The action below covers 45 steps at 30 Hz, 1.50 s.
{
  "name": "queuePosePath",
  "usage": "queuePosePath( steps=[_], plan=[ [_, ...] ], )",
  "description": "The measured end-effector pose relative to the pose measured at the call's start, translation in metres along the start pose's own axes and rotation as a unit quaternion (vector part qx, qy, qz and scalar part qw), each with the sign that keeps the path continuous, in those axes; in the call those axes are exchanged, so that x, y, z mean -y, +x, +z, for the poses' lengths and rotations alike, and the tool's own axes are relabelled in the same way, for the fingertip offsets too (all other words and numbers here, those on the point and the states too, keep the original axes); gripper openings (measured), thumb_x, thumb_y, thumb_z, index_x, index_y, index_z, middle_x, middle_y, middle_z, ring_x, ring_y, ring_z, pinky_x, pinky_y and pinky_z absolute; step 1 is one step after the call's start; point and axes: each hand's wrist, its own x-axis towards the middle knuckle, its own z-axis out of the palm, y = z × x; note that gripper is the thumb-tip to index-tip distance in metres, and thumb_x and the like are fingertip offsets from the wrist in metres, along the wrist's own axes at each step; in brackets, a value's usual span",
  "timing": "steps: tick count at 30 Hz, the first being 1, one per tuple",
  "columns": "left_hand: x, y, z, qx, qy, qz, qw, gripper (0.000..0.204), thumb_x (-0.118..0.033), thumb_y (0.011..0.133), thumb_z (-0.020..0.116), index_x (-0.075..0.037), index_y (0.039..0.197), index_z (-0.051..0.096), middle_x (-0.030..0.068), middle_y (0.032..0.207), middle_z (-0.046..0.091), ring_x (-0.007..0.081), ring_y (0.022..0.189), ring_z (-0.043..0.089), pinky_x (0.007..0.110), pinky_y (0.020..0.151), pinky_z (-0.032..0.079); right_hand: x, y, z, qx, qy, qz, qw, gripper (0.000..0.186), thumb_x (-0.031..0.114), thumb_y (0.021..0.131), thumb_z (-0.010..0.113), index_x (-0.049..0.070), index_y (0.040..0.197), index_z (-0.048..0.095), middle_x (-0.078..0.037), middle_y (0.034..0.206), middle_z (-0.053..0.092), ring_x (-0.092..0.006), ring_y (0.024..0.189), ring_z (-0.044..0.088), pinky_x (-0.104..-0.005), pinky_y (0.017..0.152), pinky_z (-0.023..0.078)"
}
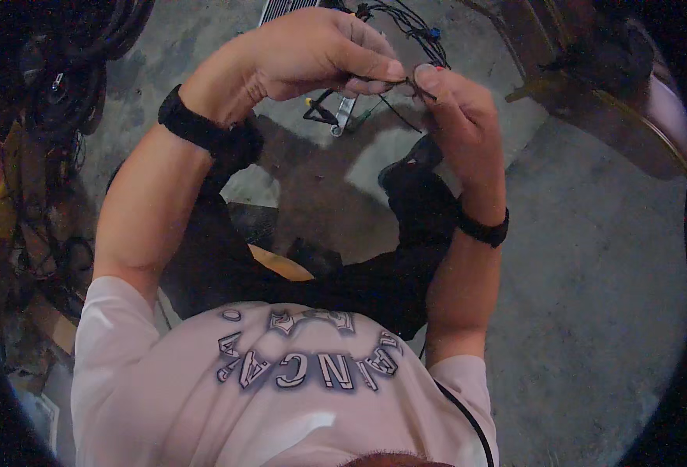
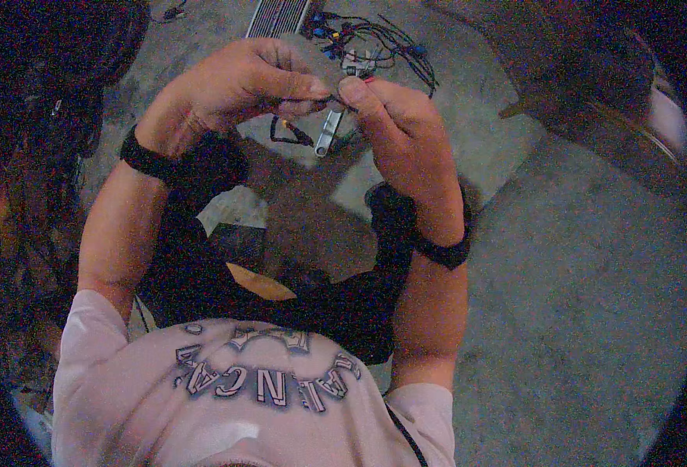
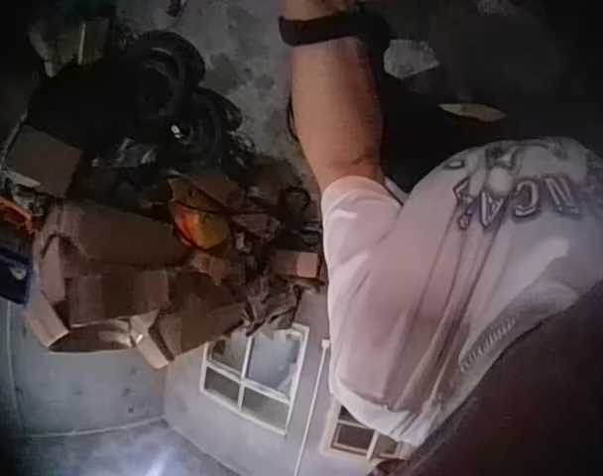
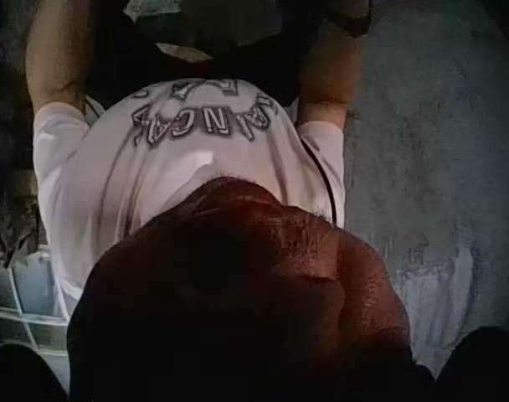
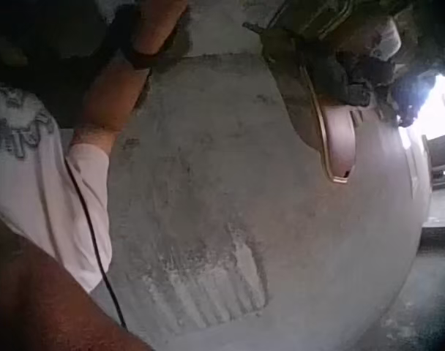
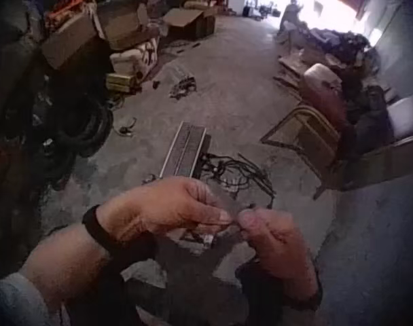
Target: Strip insulation from electrical wires using a pocket knife.
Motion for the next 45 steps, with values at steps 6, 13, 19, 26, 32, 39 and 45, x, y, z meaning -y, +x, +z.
queuePosePath(
  steps=[6, 13, 19, 26, 32, 39, 45],
  plan=[
    [0.001, 0.001, -0.004, -0.06, 0.118, -0.054, 0.99, 0.023, -0.025, 0.083, 0.074, -0.003, 0.083, 0.069, 0.0007, 0.074, 0.063, 0.0098, 0.065, 0.054, 0.025, 0.06, 0.041, 0.0, 0.003, -0.001, 0.061, -0.031, -0.008, 0.998, 0.044, 0.034, 0.101, 0.049, -0.004, 0.081, 0.059, -0.005, 0.065, 0.052, -0.0157, 0.061, 0.048, -0.0321, 0.058, 0.04],
    [-0.001, 0.003, -0.004, -0.111, 0.153, -0.02, 0.982, 0.029, -0.011, 0.074, 0.071, -0.004, 0.102, 0.07, 0.0033, 0.089, 0.069, 0.012, 0.077, 0.064, 0.026, 0.071, 0.051, -0.013, 0.005, -0.001, 0.088, -0.067, -0.001, 0.994, 0.045, 0.035, 0.101, 0.047, -0.002, 0.076, 0.056, -0.004, 0.061, 0.047, -0.0146, 0.058, 0.043, -0.0329, 0.055, 0.039],
    [-0.001, 0.005, -0.002, -0.104, 0.146, 0.001, 0.984, 0.029, -0.01, 0.075, 0.07, -0.002, 0.103, 0.069, 0.0046, 0.092, 0.07, 0.0142, 0.082, 0.065, 0.027, 0.074, 0.052, -0.011, 0.003, 0.001, 0.072, -0.068, 0.005, 0.995, 0.046, 0.036, 0.102, 0.046, -0.002, 0.078, 0.058, -0.004, 0.061, 0.049, -0.0142, 0.058, 0.043, -0.0332, 0.054, 0.039],
    [0.01, 0.013, -0.008, -0.08, 0.08, 0.021, 0.993, 0.026, -0.018, 0.082, 0.072, -0.001, 0.102, 0.069, 0.0027, 0.089, 0.068, 0.0094, 0.075, 0.059, 0.023, 0.067, 0.046, -0.015, 0.01, -0.001, 0.088, -0.043, -0.007, 0.995, 0.045, 0.035, 0.102, 0.047, -0.003, 0.082, 0.059, -0.008, 0.064, 0.054, -0.0162, 0.06, 0.047, -0.0346, 0.058, 0.042],
    [-0.003, 0.023, -0.017, -0.122, 0.07, -0.029, 0.99, 0.026, -0.03, 0.087, 0.072, -0.006, 0.096, 0.069, -0.0046, 0.075, 0.06, 0.0047, 0.064, 0.049, 0.019, 0.057, 0.037, -0.038, -0.001, -0.009, 0.036, -0.09, -0.1, 0.99, 0.035, 0.029, 0.099, 0.053, -0.001, 0.083, 0.064, -0.005, 0.067, 0.058, -0.0138, 0.062, 0.051, -0.0326, 0.058, 0.043],
    [0.005, 0.031, -0.022, -0.116, 0.007, -0.002, 0.993, 0.026, -0.029, 0.087, 0.072, -0.006, 0.098, 0.069, -0.0063, 0.074, 0.059, 0.0024, 0.063, 0.05, 0.018, 0.054, 0.037, -0.011, 0.009, -0.007, -0.084, 0.064, -0.01, 0.994, 0.018, 0.017, 0.085, 0.072, 0.001, 0.089, 0.066, -0.001, 0.072, 0.063, -0.0076, 0.063, 0.056, -0.0232, 0.057, 0.046],
    [0.008, 0.036, 0.002, -0.151, -0.003, 0.048, 0.987, 0.027, -0.03, 0.088, 0.071, -0.006, 0.1, 0.069, -0.0054, 0.077, 0.06, 0.0026, 0.067, 0.051, 0.018, 0.057, 0.038, -0.019, 0.015, 0.0, -0.244, -0.073, -0.03, 0.966, 0.028, 0.023, 0.077, 0.08, 0.0, 0.086, 0.067, -0.004, 0.075, 0.066, -0.0099, 0.065, 0.058, -0.0253, 0.06, 0.047]
  ],
)
